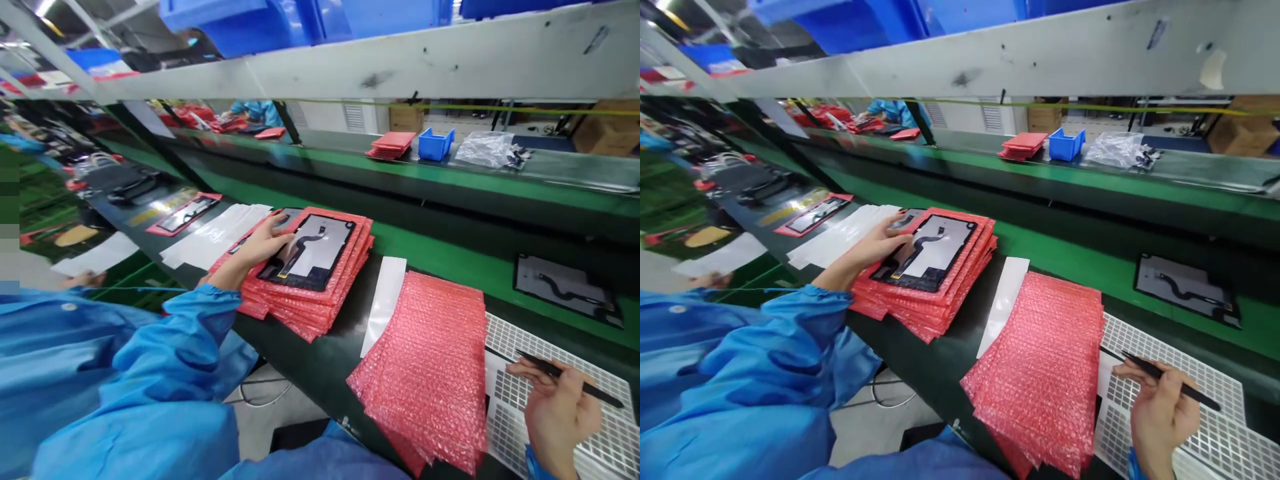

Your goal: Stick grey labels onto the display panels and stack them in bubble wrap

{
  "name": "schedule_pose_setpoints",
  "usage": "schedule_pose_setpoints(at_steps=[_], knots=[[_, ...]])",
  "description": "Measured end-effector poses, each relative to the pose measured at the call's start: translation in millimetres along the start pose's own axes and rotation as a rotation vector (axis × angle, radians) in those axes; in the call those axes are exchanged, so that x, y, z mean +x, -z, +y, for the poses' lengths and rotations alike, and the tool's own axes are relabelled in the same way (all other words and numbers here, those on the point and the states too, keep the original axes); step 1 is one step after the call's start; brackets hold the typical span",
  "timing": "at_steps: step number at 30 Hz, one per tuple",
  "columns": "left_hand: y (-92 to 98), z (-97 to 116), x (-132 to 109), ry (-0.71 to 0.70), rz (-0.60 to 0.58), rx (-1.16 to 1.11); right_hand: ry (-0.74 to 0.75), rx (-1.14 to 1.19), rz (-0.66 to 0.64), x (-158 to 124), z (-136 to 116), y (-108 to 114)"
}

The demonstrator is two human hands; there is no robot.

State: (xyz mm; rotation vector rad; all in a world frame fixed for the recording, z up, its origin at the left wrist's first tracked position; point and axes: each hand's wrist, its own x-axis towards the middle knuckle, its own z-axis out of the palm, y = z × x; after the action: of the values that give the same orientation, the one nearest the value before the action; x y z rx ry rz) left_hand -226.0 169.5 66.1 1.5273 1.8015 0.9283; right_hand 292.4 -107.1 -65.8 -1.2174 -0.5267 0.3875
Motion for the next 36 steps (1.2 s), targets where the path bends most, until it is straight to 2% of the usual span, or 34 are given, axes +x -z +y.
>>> schedule_pose_setpoints(at_steps=[3, 5, 6, 8, 10, 13, 15, 17, 18, 20, 22, 24, 28, 30, 32, 36], knots=[[-8.4, 21, 3, -0.112, 0.052, 0.197, -0.023, 0.021, 0.007, 0, 0, 3], [-33.0, 44, 11, -0.185, 0.014, 0.273, -0.056, 0.019, 0.004, -3, 3, 4], [-53.9, 57, 16, -0.215, -0.042, 0.289, -0.072, 0.010, 0.001, -5, 5, 4], [-114.2, 85, 24, -0.245, -0.224, 0.285, -0.082, -0.005, -0.014, -10, 9, 5], [-194.1, 113, 23, -0.226, -0.454, 0.262, -0.083, -0.020, -0.021, -14, 12, 4], [-322.4, 151, -4, -0.169, -0.736, 0.243, -0.084, -0.023, -0.029, -19, 14, 2], [-395.2, 172, -30, -0.141, -0.834, 0.247, -0.092, -0.017, -0.036, -20, 14, 1], [-448.9, 188, -53, -0.123, -0.880, 0.277, -0.111, -0.016, -0.041, -19, 14, 2], [-468.0, 195, -62, -0.123, -0.884, 0.293, -0.118, -0.018, -0.045, -19, 14, 2], [-491.7, 204, -73, -0.132, -0.867, 0.313, -0.119, -0.020, -0.046, -17, 14, 3], [-499.8, 207, -77, -0.126, -0.844, 0.313, -0.106, -0.023, -0.038, -15, 13, 4], [-497.1, 209, -78, -0.092, -0.839, 0.284, -0.091, -0.027, -0.019, -12, 11, 5], [-471.7, 214, -84, -0.044, -0.841, 0.065, -0.068, -0.014, 0.011, -6, 5, 8], [-448.6, 217, -85, -0.048, -0.802, -0.095, -0.055, 0.015, 0.023, -3, 1, 11], [-416.0, 217, -79, -0.069, -0.748, -0.240, -0.040, 0.054, 0.033, 1, -4, 15], [-329.2, 194, -60, -0.116, -0.676, -0.382, -0.007, 0.092, 0.023, 7, -16, 23]])
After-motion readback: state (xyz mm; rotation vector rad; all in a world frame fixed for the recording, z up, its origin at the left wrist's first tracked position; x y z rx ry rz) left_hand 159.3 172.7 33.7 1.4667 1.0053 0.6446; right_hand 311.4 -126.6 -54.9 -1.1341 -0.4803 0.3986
